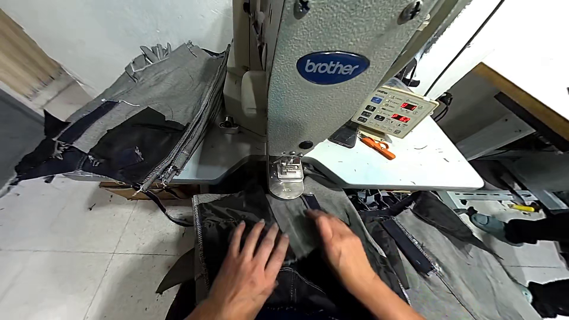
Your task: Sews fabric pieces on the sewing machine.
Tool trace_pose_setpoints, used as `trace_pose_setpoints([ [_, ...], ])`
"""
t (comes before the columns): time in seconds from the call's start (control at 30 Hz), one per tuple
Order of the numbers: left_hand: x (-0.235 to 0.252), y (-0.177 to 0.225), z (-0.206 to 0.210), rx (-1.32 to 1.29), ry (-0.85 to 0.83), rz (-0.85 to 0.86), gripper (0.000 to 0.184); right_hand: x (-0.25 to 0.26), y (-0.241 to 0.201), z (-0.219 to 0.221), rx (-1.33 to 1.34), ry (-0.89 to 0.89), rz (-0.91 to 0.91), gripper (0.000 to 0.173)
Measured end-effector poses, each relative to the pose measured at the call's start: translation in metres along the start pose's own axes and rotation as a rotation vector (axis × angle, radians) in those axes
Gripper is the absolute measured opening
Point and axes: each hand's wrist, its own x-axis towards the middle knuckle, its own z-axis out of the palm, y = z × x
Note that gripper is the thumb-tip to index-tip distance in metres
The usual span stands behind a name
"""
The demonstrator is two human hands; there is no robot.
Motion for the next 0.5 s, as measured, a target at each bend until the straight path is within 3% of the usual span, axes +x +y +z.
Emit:
trace_pose_setpoints([
  [0.07, 0.006, -0.004, 0.019, 0.116, 0.068, -0.022, 0.039, 0.017, 0.019, -0.009, 0.054, -0.023, 0.094, 0.029],
  [0.13, 0.019, -0.027, 0.012, 0.100, 0.158, -0.061, 0.026, 0.032, 0.034, -0.021, 0.074, -0.054, 0.155, 0.029],
  [0.2, 0.024, -0.050, -0.014, -0.044, 0.175, -0.104, 0.024, 0.037, 0.041, -0.031, 0.117, -0.090, 0.148, 0.025],
  [0.3, 0.031, -0.061, -0.060, -0.160, 0.269, -0.167, 0.024, 0.042, 0.038, -0.056, 0.349, -0.168, -0.030, 0.020],
  [0.37, 0.038, -0.061, -0.094, -0.119, 0.341, -0.211, 0.034, 0.048, 0.024, -0.083, 0.589, -0.280, -0.116, 0.036],
  [0.43, 0.047, -0.068, -0.110, -0.112, 0.272, -0.254, 0.036, 0.057, 0.010, -0.107, 0.793, -0.402, -0.099, 0.039],
  [0.5, 0.063, -0.087, -0.103, -0.174, -0.035, -0.364, 0.031, 0.067, 0.005, -0.106, 0.961, -0.486, 0.156, 0.030],
])
